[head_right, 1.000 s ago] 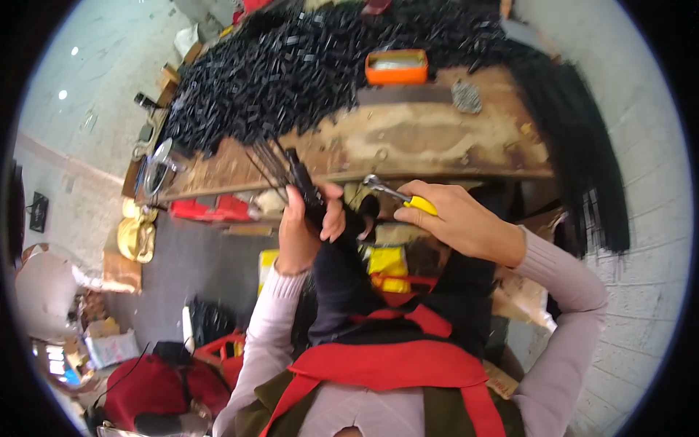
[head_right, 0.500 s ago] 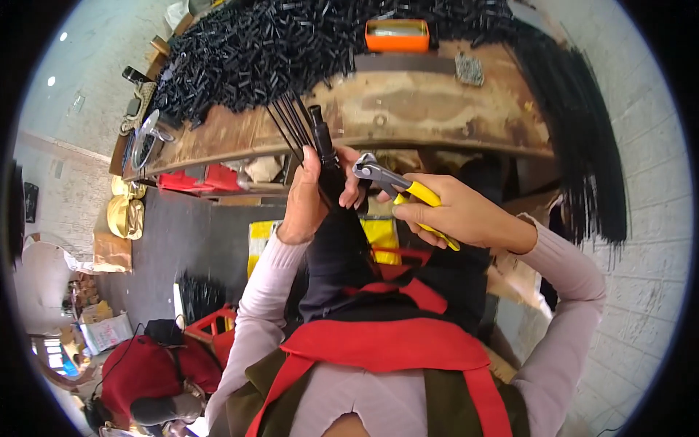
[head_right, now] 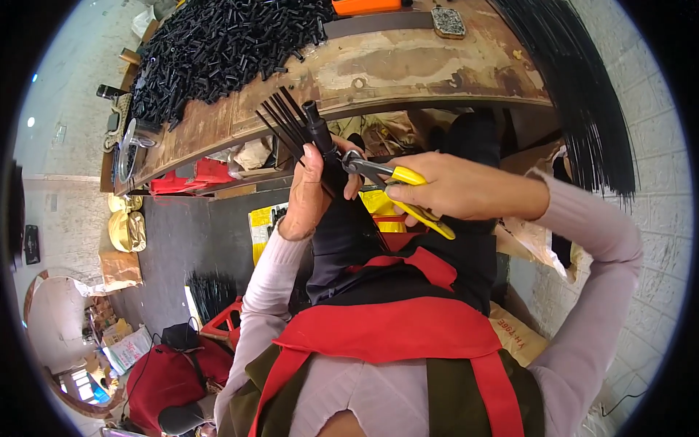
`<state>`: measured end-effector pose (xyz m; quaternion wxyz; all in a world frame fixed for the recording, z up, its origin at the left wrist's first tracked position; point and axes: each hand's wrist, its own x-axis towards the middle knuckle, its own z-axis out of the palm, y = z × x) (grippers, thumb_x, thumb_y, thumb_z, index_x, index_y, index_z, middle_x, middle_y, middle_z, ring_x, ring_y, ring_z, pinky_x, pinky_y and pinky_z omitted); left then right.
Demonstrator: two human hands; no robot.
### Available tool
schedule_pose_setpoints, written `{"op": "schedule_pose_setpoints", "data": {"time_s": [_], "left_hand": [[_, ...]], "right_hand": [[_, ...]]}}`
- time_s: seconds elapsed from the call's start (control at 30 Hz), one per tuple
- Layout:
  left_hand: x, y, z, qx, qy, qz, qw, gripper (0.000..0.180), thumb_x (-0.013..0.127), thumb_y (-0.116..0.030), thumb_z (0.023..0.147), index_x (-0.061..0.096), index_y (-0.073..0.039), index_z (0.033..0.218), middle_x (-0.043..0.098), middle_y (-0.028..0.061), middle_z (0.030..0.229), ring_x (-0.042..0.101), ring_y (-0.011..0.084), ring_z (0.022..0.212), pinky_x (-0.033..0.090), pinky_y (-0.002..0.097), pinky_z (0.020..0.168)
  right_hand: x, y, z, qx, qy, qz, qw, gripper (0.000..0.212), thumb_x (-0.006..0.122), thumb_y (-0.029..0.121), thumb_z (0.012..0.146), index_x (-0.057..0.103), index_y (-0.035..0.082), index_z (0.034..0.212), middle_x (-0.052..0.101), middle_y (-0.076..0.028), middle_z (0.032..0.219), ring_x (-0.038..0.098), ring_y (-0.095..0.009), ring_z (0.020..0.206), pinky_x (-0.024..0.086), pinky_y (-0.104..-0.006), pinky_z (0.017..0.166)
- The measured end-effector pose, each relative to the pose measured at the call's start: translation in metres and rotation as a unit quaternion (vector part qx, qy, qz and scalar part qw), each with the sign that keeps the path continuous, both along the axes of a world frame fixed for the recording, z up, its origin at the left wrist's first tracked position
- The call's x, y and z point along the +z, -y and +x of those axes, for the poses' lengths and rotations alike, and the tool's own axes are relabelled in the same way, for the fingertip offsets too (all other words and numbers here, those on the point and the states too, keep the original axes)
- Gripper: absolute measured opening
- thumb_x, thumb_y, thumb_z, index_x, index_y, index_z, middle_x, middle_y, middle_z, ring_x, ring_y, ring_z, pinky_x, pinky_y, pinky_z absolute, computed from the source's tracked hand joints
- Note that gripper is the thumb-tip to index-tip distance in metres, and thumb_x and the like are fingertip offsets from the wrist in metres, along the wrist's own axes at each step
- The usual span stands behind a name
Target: The worker is manualy assembling, bundling, and trimming black wire harnesses at a workbench.
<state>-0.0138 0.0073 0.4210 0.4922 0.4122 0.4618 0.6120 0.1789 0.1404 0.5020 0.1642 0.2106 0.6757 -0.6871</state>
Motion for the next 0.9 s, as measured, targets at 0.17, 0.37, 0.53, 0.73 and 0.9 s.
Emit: {"op": "schedule_pose_setpoints", "data": {"time_s": [0.17,0.37,0.53,0.73,0.9], "left_hand": [[0.001,-0.001,0.000,-0.009,-0.019,0.014,1.000,0.075,0.023,-0.063,0.101,0.056,0.003,0.111,0.056,0.0054,0.070,0.052,0.0122,0.066,0.042,0.0273,0.070],[0.007,-0.002,0.001,-0.024,-0.008,0.013,1.000,0.076,0.024,-0.064,0.100,0.057,0.004,0.111,0.057,0.0054,0.071,0.053,0.0124,0.066,0.043,0.0277,0.071],[0.005,0.002,0.000,-0.025,-0.005,0.028,0.999,0.075,0.026,-0.065,0.100,0.057,0.003,0.109,0.056,0.0053,0.072,0.052,0.0118,0.064,0.042,0.0264,0.066],[-0.004,0.003,-0.001,-0.012,0.050,0.030,0.998,0.072,0.028,-0.064,0.100,0.056,0.001,0.103,0.056,0.0053,0.075,0.049,0.0111,0.062,0.040,0.0257,0.061],[-0.006,-0.009,0.000,-0.010,0.056,0.022,0.998,0.068,0.030,-0.063,0.100,0.055,0.000,0.101,0.057,0.0051,0.075,0.049,0.0110,0.061,0.040,0.0254,0.060]], "right_hand": [[0.019,-0.006,-0.009,0.076,0.031,0.123,0.989,0.033,0.051,0.027,0.102,0.053,0.002,0.123,0.067,-0.006,0.093,0.069,-0.014,0.082,0.052,-0.0249,0.066],[0.021,0.003,-0.005,-0.003,0.018,0.034,0.999,0.025,0.049,0.022,0.102,0.054,-0.002,0.108,0.062,-0.008,0.077,0.062,-0.013,0.060,0.051,-0.0267,0.056],[0.025,0.007,-0.007,0.008,0.057,0.021,0.998,0.026,0.047,0.024,0.103,0.052,0.000,0.112,0.057,-0.005,0.070,0.056,-0.011,0.051,0.046,-0.0248,0.047],[0.009,0.017,-0.007,0.002,0.043,0.074,0.996,0.024,0.047,0.023,0.104,0.050,0.002,0.115,0.054,-0.003,0.068,0.050,-0.009,0.048,0.041,-0.0242,0.043],[0.005,0.009,0.000,-0.029,0.038,0.063,0.997,0.026,0.048,0.022,0.103,0.048,0.001,0.120,0.055,-0.004,0.068,0.052,-0.010,0.048,0.044,-0.0257,0.044]]}}
